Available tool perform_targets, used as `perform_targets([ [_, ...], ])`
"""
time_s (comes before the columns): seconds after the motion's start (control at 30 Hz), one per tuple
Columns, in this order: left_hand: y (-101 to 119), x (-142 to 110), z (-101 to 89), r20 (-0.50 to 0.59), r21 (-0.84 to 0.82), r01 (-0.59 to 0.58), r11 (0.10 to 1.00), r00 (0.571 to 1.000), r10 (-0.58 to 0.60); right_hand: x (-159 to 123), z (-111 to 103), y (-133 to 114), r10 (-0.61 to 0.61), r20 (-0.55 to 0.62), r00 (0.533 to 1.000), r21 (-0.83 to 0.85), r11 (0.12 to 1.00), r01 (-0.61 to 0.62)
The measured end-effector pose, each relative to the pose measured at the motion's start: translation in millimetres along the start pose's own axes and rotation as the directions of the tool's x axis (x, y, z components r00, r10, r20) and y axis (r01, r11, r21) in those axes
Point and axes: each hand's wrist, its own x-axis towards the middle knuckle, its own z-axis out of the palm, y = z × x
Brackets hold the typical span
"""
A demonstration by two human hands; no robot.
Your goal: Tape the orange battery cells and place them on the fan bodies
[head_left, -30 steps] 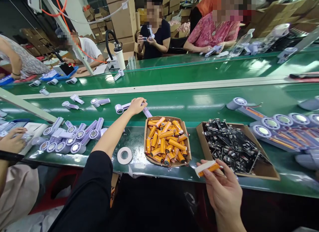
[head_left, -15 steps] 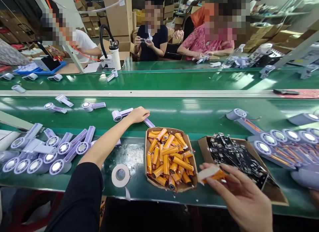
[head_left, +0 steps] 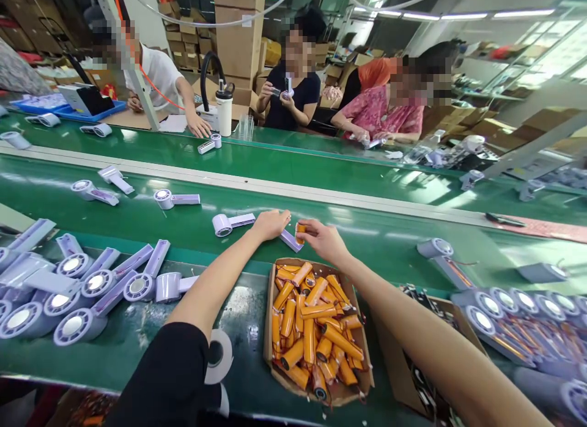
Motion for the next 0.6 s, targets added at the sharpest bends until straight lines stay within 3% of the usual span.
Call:
perform_targets([
  [0.17, 3, 3, 1.5, 0.025, -0.057, 0.013, 0.998, 1.000, -0.011, -1, 5, -1, -0.050, 0.155, 0.987, -0.285, 0.954, 0.093],
  [0.27, 7, 6, -0.4, 0.051, -0.092, 0.029, 0.995, 0.998, -0.024, -2, 4, -6, -0.045, 0.272, 0.961, -0.480, 0.859, 0.176],
  [0.33, 10, 9, -1.2, 0.068, -0.111, 0.045, 0.993, 0.997, -0.038, -1, 4, -7, 0.010, 0.278, 0.960, -0.575, 0.803, 0.158],
  [0.4, 12, 11, -0.8, 0.080, -0.128, 0.062, 0.990, 0.995, -0.052, 0, 5, -5, 0.052, 0.273, 0.961, -0.605, 0.785, 0.130],
  [0.6, 17, 11, 4.6, 0.082, -0.179, 0.069, 0.981, 0.995, -0.054, 11, 18, -8, 0.081, 0.393, 0.916, -0.614, 0.765, 0.196],
])
